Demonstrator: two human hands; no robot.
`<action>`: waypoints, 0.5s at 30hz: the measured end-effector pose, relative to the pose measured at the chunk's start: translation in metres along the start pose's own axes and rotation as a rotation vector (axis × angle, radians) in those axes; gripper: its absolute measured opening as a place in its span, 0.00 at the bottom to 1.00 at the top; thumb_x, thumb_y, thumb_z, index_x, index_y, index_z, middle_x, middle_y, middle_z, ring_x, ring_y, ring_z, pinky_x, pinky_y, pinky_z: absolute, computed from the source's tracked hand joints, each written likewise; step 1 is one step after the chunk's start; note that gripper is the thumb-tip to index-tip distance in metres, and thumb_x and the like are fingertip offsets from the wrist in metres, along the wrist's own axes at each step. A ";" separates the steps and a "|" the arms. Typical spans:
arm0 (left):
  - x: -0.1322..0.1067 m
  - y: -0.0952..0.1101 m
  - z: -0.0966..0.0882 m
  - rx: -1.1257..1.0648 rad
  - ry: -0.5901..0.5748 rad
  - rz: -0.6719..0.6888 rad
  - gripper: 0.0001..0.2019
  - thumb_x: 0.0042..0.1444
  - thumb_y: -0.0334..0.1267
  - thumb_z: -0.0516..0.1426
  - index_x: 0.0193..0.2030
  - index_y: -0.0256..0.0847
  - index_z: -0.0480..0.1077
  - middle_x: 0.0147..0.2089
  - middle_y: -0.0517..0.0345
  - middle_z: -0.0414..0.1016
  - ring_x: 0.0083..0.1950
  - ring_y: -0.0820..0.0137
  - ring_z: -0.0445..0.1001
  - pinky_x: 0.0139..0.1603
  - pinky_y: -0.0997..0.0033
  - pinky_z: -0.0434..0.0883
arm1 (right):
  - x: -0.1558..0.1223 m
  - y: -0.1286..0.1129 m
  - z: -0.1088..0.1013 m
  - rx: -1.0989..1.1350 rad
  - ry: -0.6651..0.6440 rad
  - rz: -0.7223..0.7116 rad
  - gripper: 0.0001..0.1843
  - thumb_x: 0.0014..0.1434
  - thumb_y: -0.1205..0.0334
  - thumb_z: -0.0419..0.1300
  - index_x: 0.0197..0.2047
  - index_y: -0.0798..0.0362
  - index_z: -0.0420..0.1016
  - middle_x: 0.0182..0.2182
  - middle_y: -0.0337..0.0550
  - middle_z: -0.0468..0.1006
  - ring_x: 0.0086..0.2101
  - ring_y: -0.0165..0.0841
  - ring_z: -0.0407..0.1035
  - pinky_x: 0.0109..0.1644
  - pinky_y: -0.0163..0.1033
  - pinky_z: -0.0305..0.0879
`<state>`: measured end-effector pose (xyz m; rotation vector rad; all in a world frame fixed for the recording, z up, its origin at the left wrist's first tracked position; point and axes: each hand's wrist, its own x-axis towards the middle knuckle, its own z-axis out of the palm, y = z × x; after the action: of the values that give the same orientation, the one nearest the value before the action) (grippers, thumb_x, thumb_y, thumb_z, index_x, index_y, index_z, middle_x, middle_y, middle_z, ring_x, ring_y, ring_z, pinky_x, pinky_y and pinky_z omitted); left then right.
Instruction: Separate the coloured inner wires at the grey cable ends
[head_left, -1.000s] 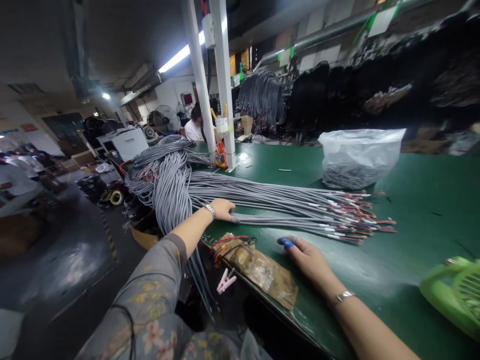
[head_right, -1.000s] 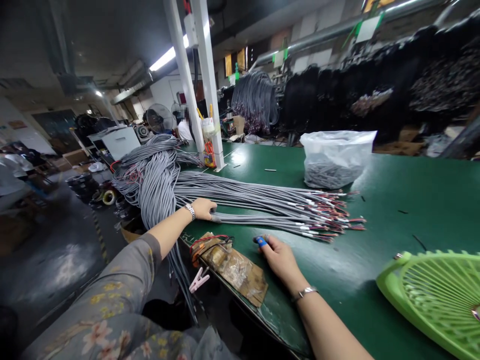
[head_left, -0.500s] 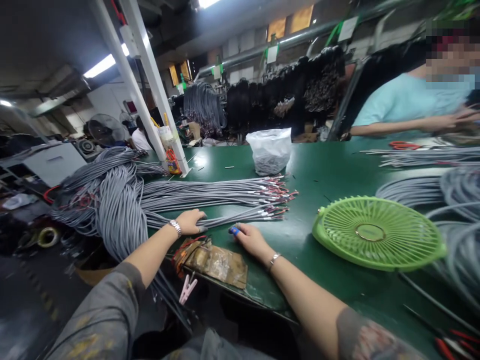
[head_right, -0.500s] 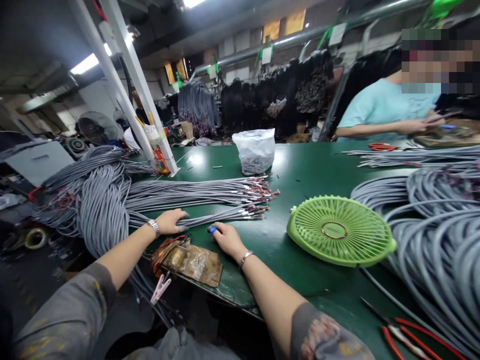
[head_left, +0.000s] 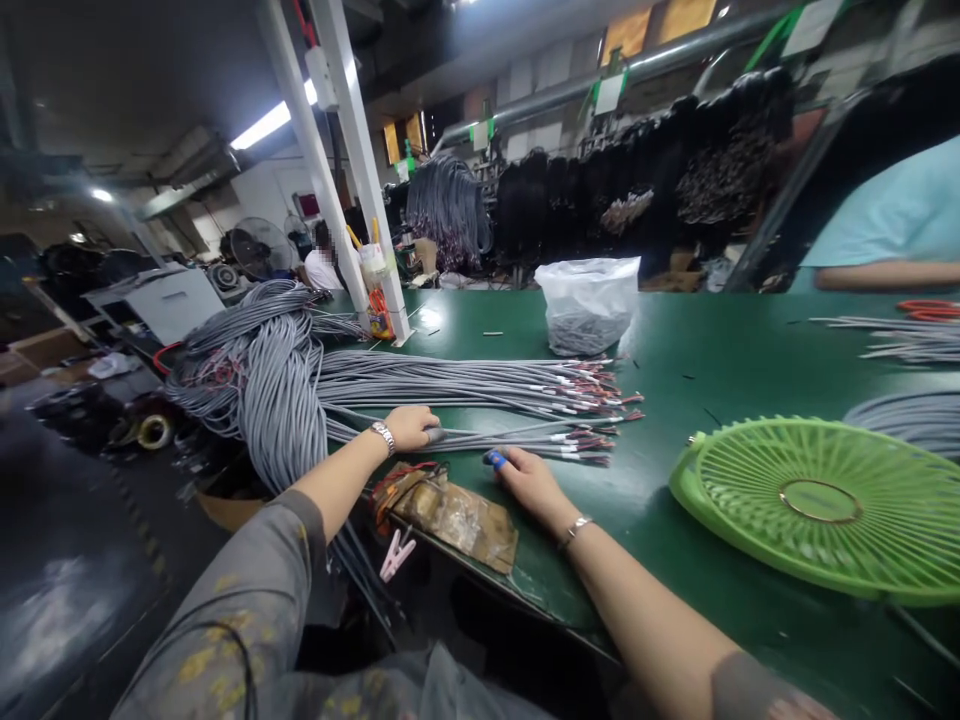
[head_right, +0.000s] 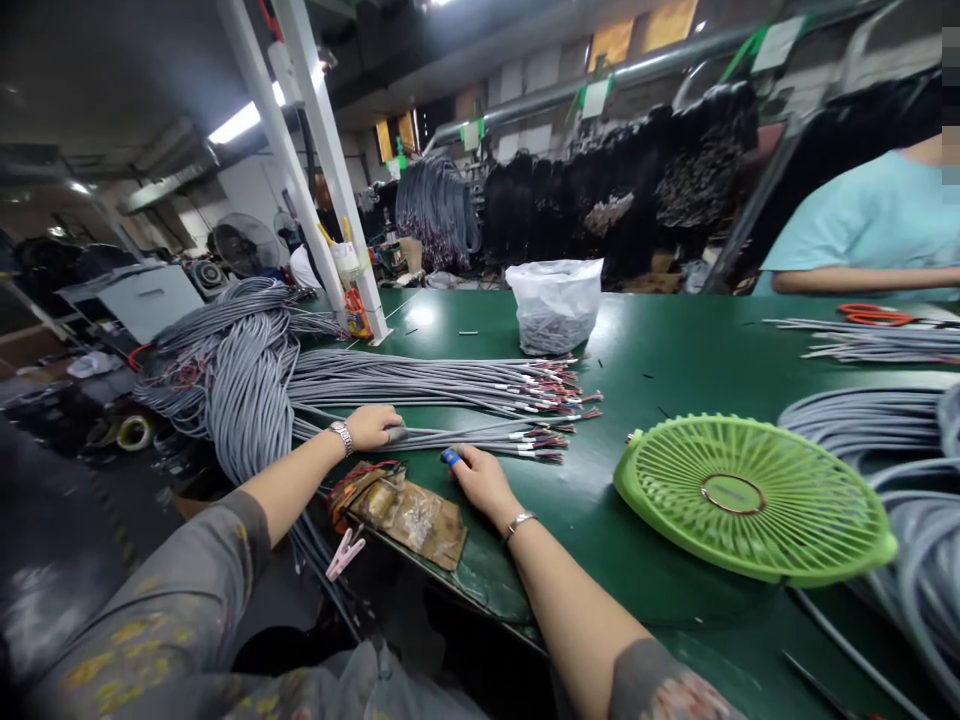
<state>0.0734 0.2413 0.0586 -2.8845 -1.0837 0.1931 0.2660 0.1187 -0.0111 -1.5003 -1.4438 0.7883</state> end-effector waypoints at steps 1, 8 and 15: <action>0.000 -0.001 0.000 -0.005 0.007 0.004 0.12 0.56 0.40 0.51 0.40 0.46 0.75 0.42 0.55 0.77 0.45 0.63 0.74 0.43 0.68 0.66 | 0.000 0.000 0.000 0.001 0.000 0.001 0.15 0.52 0.50 0.50 0.24 0.50 0.69 0.19 0.37 0.70 0.22 0.33 0.63 0.28 0.37 0.58; -0.005 0.002 0.006 -0.081 0.007 0.042 0.16 0.58 0.42 0.52 0.51 0.45 0.71 0.47 0.55 0.77 0.48 0.64 0.74 0.46 0.70 0.66 | -0.003 -0.002 -0.001 -0.002 -0.009 -0.001 0.16 0.52 0.47 0.50 0.22 0.48 0.66 0.18 0.37 0.69 0.22 0.33 0.62 0.28 0.38 0.56; 0.025 0.043 0.003 -0.156 -0.012 0.153 0.30 0.50 0.44 0.59 0.60 0.36 0.62 0.51 0.45 0.74 0.51 0.56 0.73 0.50 0.63 0.68 | -0.004 -0.007 -0.001 -0.029 0.003 0.016 0.14 0.49 0.49 0.50 0.21 0.48 0.65 0.17 0.37 0.68 0.21 0.33 0.61 0.28 0.38 0.56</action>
<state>0.1197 0.2250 0.0490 -3.1114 -0.9183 0.1382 0.2633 0.1140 -0.0046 -1.5361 -1.4478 0.7779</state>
